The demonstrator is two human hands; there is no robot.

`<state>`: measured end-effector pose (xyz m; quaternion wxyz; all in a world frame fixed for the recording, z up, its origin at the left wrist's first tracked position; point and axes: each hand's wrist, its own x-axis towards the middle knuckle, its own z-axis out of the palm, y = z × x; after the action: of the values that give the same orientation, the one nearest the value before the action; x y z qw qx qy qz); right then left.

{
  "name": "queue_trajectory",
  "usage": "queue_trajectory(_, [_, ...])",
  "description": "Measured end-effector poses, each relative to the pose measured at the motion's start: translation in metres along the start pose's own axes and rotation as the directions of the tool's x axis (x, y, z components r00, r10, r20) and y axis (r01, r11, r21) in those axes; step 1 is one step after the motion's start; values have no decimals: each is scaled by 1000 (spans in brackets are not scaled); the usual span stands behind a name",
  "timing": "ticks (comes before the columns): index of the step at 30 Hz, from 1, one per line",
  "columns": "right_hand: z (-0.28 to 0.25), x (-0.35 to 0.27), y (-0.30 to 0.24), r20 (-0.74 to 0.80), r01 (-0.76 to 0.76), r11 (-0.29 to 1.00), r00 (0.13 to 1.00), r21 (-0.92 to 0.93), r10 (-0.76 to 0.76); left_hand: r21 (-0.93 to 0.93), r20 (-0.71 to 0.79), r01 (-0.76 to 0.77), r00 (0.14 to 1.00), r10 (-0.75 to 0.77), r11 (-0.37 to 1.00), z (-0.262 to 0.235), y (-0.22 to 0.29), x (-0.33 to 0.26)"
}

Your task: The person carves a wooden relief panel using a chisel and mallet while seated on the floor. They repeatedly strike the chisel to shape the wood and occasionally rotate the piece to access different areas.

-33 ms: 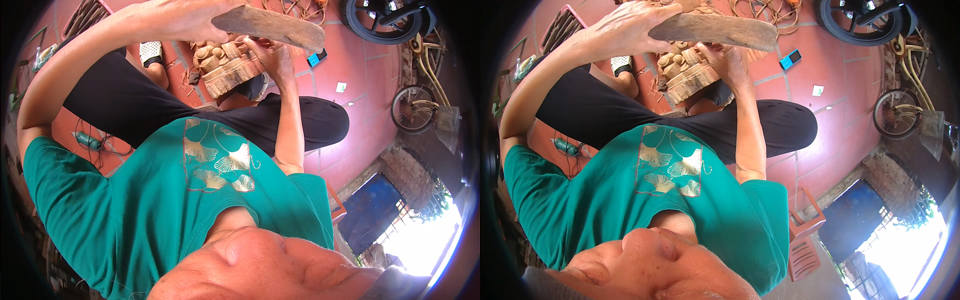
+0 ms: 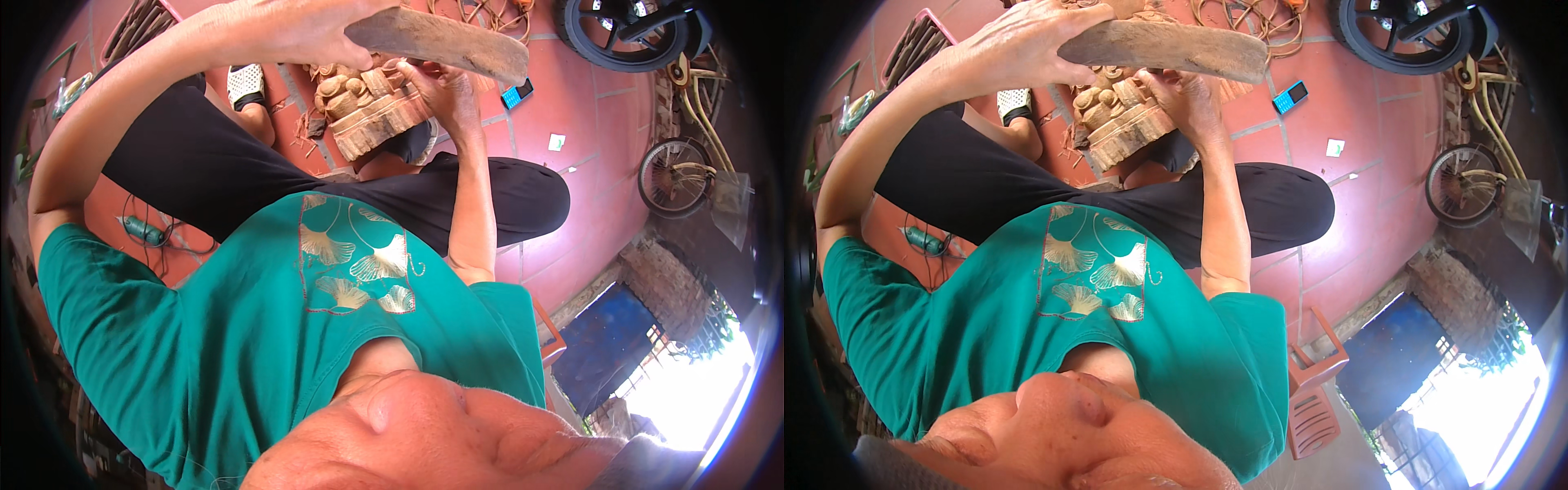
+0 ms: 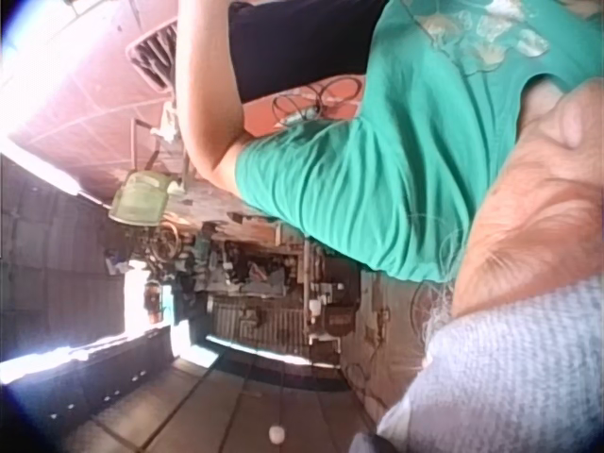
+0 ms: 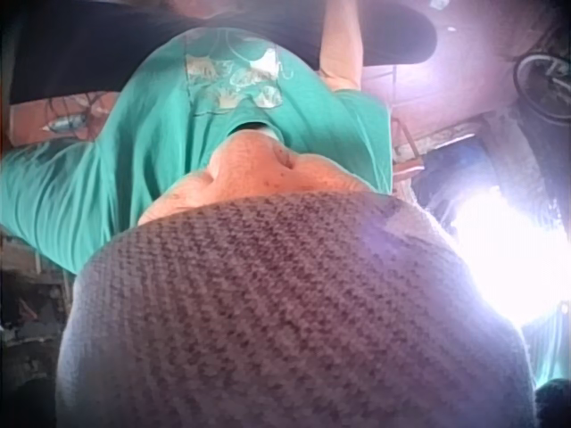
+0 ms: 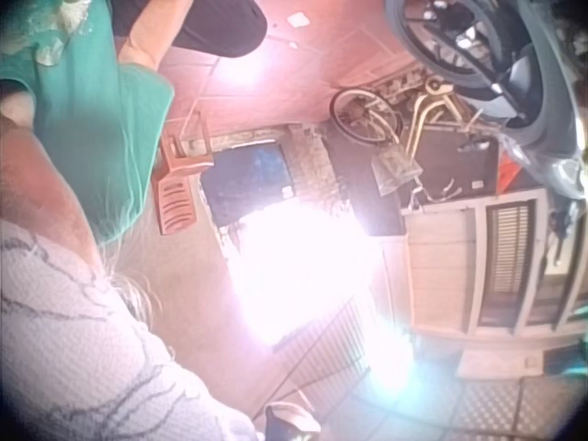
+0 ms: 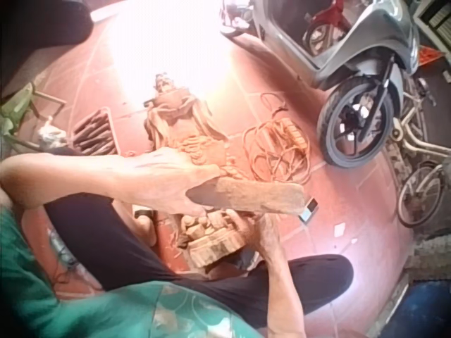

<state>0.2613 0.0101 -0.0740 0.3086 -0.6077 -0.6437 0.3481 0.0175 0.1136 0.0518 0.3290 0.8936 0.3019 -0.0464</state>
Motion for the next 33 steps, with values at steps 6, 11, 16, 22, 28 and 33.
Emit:
queue_trajectory(6, [1, 9, 13, -61, 81, 990, 995, 114, -74, -18, -117, 39, 992, -41, 999, -9, -4, -6])
queue_trajectory(11, [3, 7, 5, -10, 55, 993, 998, 107, -54, -31, -78, 80, 994, -82, 996, -16, 4, -6])
queue_trajectory(16, [1, 6, -12, 19, 60, 998, 998, -16, -60, -60, -182, -32, 983, 21, 998, -6, -5, -6])
queue_trajectory(22, [3, 6, -10, 32, 99, 987, 995, -123, -96, -70, -86, -28, 996, 22, 997, 4, -7, -3])
queue_trajectory(28, [5, 5, -3, 32, 63, 995, 998, -78, -60, -42, -61, 7, 998, -10, 999, 1, 1, -3])
queue_trajectory(33, [7, 7, 4, 33, 35, 999, 999, -28, -34, -49, -48, 19, 999, -21, 999, -2, 4, -2])
